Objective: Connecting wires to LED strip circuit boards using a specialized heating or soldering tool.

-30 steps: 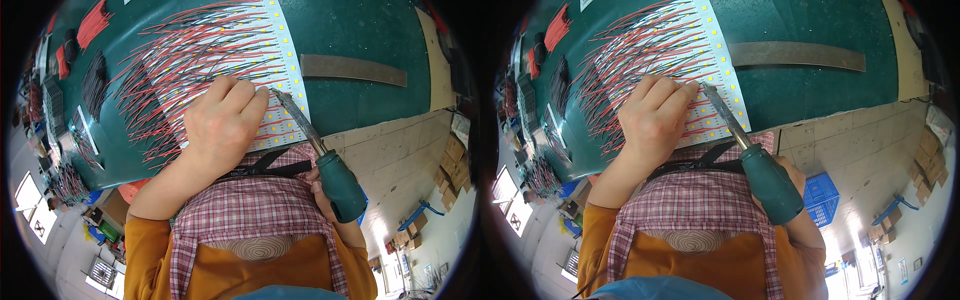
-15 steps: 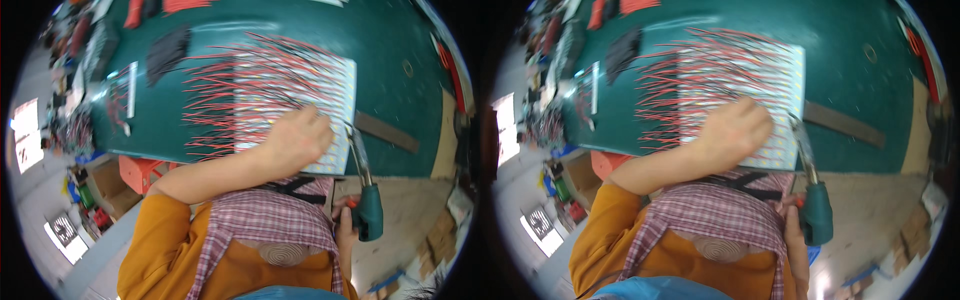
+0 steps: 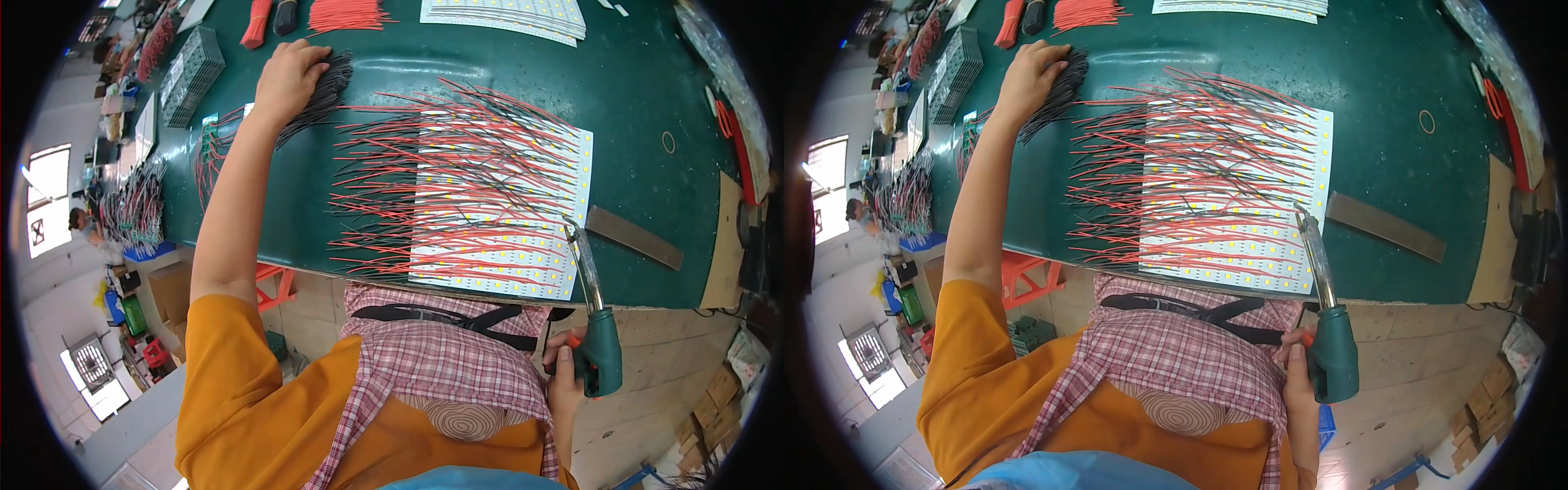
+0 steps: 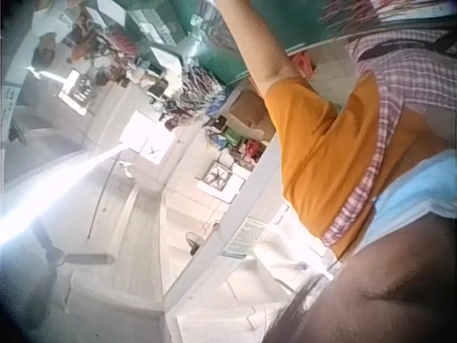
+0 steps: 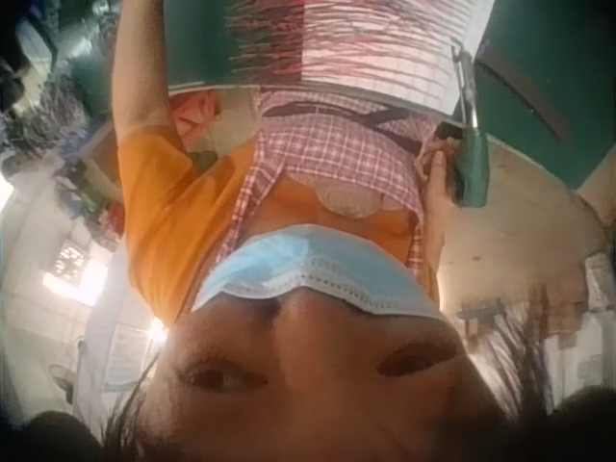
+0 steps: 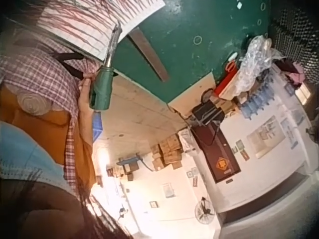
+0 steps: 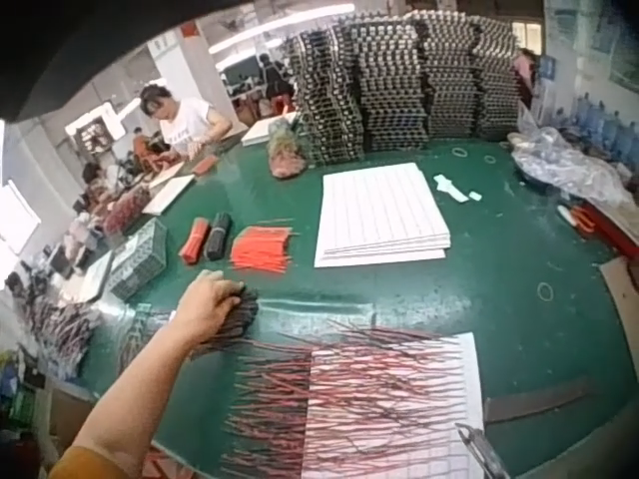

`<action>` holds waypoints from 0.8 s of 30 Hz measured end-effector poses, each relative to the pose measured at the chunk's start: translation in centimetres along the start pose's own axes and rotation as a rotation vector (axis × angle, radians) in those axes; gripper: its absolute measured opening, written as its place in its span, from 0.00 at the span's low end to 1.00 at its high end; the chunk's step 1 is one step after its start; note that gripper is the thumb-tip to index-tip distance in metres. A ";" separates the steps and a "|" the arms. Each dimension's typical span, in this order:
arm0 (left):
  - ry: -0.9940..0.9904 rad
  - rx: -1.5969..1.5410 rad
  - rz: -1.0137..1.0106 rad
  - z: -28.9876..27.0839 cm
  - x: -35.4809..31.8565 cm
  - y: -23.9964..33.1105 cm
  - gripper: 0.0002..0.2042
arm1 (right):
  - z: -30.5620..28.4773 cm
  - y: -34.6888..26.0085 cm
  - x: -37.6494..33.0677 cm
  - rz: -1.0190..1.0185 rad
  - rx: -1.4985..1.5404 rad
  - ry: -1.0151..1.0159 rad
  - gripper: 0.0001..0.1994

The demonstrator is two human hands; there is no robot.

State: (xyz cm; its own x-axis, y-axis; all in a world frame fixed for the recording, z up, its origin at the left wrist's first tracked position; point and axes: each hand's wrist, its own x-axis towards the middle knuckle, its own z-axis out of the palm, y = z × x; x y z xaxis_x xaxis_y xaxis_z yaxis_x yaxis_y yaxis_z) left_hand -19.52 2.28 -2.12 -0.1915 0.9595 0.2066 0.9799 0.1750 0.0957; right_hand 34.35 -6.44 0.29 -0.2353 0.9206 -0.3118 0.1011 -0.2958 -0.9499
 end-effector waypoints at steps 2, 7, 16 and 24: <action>-0.017 0.009 -0.008 -0.1 0.5 0.4 0.10 | 0.2 0.0 -0.1 0.004 0.008 0.011 0.15; 0.018 -0.001 0.008 -0.3 0.8 0.8 0.06 | -0.4 0.1 -0.2 0.062 -0.023 -0.038 0.14; 0.002 0.001 -0.036 -0.4 1.2 0.3 0.07 | -1.2 0.8 -0.1 0.095 -0.026 0.030 0.15; -0.089 0.428 0.299 -4.7 3.1 6.7 0.04 | -2.8 3.6 0.6 0.000 0.023 -0.071 0.19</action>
State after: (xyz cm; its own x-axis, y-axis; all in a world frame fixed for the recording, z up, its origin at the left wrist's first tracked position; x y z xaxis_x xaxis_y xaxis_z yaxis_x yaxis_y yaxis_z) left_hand -13.85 5.34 3.74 0.0875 0.9930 0.0788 0.9297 -0.0531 -0.3645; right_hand 37.23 -6.19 -3.22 -0.3031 0.9004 -0.3120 0.0788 -0.3026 -0.9498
